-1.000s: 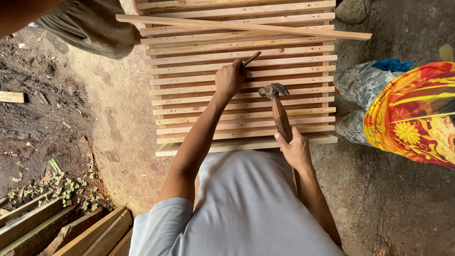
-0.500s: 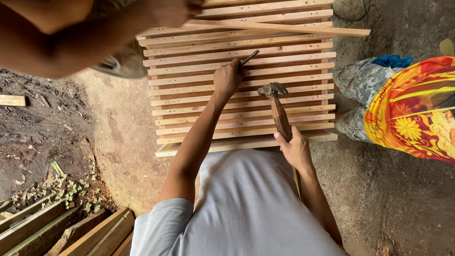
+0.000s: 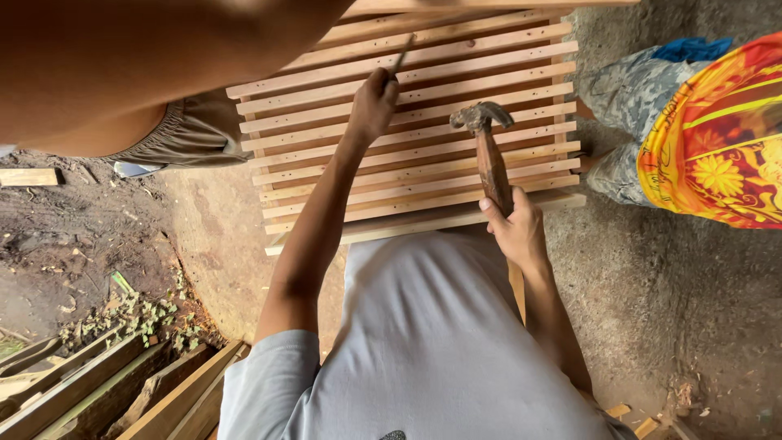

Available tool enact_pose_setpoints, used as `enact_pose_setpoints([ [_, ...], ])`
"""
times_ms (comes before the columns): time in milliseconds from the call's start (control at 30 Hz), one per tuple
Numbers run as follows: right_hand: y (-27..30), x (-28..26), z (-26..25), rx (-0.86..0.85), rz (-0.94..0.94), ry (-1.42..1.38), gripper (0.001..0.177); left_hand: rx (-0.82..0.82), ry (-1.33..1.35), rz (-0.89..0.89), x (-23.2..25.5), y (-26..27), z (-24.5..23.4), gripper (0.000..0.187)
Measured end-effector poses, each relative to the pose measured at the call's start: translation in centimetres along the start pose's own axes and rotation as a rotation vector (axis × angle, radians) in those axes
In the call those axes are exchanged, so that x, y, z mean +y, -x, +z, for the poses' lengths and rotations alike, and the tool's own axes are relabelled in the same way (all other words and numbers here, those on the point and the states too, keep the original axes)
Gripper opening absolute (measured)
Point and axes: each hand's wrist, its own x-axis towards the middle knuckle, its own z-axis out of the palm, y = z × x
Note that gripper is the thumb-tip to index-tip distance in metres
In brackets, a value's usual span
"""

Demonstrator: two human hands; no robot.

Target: The person hammers nails into a wooden slatted structure using a hammer. They repeatedly pick up nails, position them on the wood, and strike them to secure the slats.

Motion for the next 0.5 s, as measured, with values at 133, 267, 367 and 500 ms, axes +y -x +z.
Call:
enact_pose_setpoints([
  [133, 0.3, 0.2, -0.9, 0.002, 0.042, -0.032, 0.043, 0.032, 0.285, 0.187, 2.0, 2.1, 0.0, 0.013],
  [267, 0.5, 0.5, -1.9, 0.021, 0.003, -0.058, 0.041, 0.119, 0.083, 0.502, 4.7, 3.3, 1.0, 0.009],
  [367, 0.5, 0.7, -2.6, 0.025, -0.051, -0.142, 0.040, 0.141, 0.099, 0.493, 4.8, 2.9, 1.8, 0.007],
  [500, 0.4, 0.9, -3.2, 0.013, -0.066, -0.126, 0.040, 0.183, 0.000, 0.497, 3.6, 1.7, 3.1, 0.007],
])
